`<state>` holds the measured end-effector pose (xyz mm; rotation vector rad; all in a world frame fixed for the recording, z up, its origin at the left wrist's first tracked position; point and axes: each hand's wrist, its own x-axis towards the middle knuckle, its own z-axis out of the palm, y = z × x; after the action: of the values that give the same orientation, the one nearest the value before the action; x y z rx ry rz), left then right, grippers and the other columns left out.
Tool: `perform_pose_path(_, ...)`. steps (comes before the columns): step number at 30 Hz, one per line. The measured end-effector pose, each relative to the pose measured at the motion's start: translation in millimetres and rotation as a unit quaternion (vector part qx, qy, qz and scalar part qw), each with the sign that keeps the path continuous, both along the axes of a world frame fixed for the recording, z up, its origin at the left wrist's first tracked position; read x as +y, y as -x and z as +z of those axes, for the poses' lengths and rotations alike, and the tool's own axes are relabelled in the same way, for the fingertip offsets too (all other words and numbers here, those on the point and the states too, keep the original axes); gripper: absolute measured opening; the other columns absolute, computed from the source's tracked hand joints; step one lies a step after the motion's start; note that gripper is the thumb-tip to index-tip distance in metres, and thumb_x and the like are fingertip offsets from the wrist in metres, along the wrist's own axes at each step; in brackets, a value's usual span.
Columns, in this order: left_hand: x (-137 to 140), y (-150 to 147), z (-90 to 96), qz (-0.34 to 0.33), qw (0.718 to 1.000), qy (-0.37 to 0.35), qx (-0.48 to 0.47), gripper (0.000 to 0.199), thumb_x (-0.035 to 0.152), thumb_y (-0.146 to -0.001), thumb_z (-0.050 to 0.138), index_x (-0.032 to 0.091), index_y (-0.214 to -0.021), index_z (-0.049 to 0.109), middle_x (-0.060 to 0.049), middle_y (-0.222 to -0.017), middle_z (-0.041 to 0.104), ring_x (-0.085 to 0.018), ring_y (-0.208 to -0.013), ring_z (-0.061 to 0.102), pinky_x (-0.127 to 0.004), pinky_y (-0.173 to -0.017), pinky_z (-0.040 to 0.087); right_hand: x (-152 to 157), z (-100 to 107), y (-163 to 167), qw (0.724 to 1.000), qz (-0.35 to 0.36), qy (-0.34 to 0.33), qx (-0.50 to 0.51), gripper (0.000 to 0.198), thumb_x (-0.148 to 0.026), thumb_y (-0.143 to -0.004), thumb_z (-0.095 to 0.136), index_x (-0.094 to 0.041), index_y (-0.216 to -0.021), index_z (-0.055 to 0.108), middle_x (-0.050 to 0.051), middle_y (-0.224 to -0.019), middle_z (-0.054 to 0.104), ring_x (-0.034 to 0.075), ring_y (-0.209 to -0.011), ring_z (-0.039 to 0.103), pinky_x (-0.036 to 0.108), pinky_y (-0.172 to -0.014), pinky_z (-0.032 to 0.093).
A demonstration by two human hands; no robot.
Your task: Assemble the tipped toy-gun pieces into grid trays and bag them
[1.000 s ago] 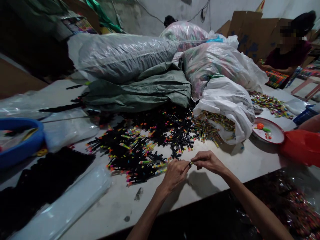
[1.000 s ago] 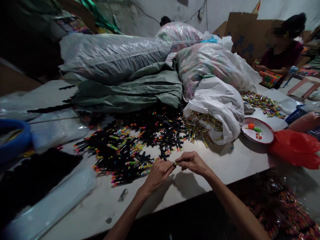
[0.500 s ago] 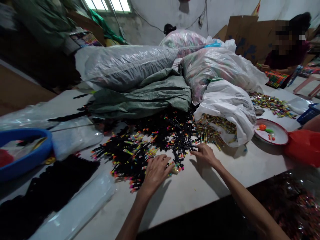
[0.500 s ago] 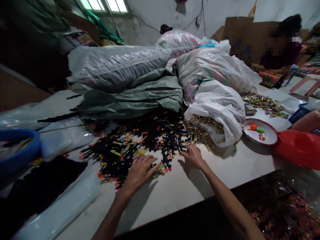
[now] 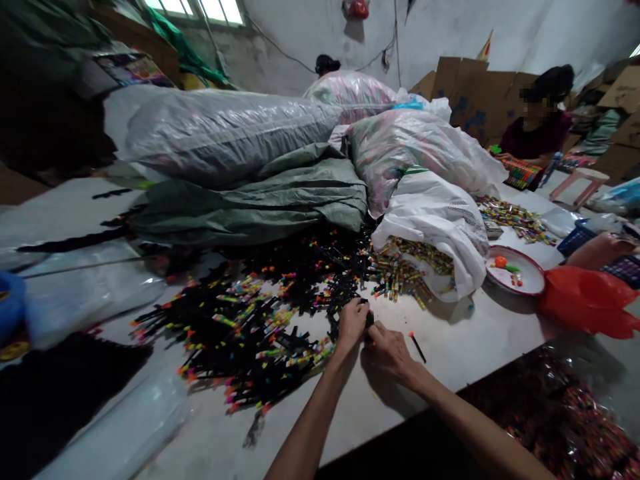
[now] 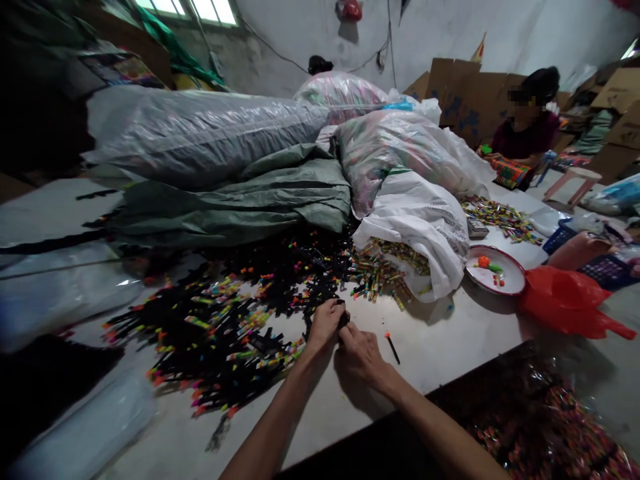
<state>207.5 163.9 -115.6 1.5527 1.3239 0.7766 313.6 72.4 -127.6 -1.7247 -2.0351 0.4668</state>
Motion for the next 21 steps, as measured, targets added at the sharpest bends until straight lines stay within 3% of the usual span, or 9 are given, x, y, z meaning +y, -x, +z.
perform_pose_path(2,-2.8,5.4,-1.3,0.001,0.999,0.017,-0.032,0.040,0.050,-0.078,0.045,0.013,-0.082,0.061,-0.005,-0.068,0.065,-0.014,-0.058,0.059,-0.024,-0.054,0.044,9.5,9.5,-12.1,0.999,0.037,0.006,0.023,0.017,-0.023,-0.080,0.057,-0.020,-0.096,0.062,0.003,-0.094,0.062,0.015,-0.076,0.056,0.023,-0.062,0.037)
perform_pose_path(5,-13.7,17.3,5.0,0.021,0.995,0.057,-0.079,0.045,0.053,-0.075,0.049,0.013,-0.090,0.062,-0.004,-0.069,0.065,-0.011,-0.048,0.052,-0.023,-0.045,0.041,44.5,28.0,-50.0,0.999,-0.033,0.005,0.002,0.021,-0.020,-0.084,0.052,-0.018,-0.102,0.062,0.007,-0.099,0.060,0.017,-0.082,0.055,0.025,-0.070,0.039)
perform_pose_path(8,-26.8,26.0,15.0,0.027,0.991,0.076,-0.108,0.039,0.052,-0.070,0.059,0.014,-0.078,0.065,-0.002,-0.064,0.063,-0.009,-0.044,0.047,-0.021,-0.042,0.035,80.4,42.0,-85.1,0.994,-0.076,0.023,-0.071,0.017,-0.015,-0.081,0.053,-0.017,-0.091,0.066,0.010,-0.108,0.056,0.020,-0.091,0.054,0.027,-0.072,0.038)
perform_pose_path(11,-36.2,28.9,21.4,-0.007,0.996,0.036,-0.086,0.032,0.047,-0.071,0.059,0.016,-0.073,0.066,0.000,-0.060,0.061,-0.011,-0.050,0.049,-0.021,-0.046,0.036,94.5,49.7,-92.5,0.992,-0.066,0.030,-0.101,0.013,-0.015,-0.079,0.055,-0.018,-0.082,0.067,0.010,-0.110,0.056,0.020,-0.093,0.053,0.026,-0.072,0.037)
perform_pose_path(15,-44.4,32.4,24.5,-0.039,0.999,-0.029,0.008,0.031,0.044,-0.079,0.053,0.017,-0.081,0.068,0.000,-0.064,0.063,-0.014,-0.061,0.056,-0.024,-0.056,0.040,75.1,52.8,-70.0,0.999,-0.047,0.002,0.014,0.018,-0.021,-0.086,0.049,-0.018,-0.093,0.065,0.007,-0.096,0.062,0.017,-0.084,0.054,0.024,-0.068,0.037)
perform_pose_path(17,-48.5,36.1,27.0,-0.060,0.992,-0.090,0.060,0.029,0.041,-0.083,0.050,0.019,-0.087,0.068,-0.003,-0.077,0.068,-0.017,-0.073,0.060,-0.026,-0.065,0.043,58.0,52.5,-57.4,0.994,0.000,0.030,0.101,0.019,-0.029,-0.088,0.050,-0.018,-0.095,0.064,0.002,-0.081,0.063,0.014,-0.073,0.054,0.022,-0.063,0.037)
perform_pose_path(21,-56.3,43.9,36.0,-0.104,0.957,-0.208,0.174,0.026,0.032,-0.090,0.044,0.021,-0.091,0.067,-0.005,-0.092,0.069,-0.020,-0.089,0.060,-0.033,-0.079,0.041,30.9,53.0,-43.7,0.932,0.108,0.110,0.328,0.031,-0.042,-0.087,0.054,-0.014,-0.094,0.067,0.001,-0.078,0.060,0.012,-0.069,0.051,0.021,-0.061,0.038)
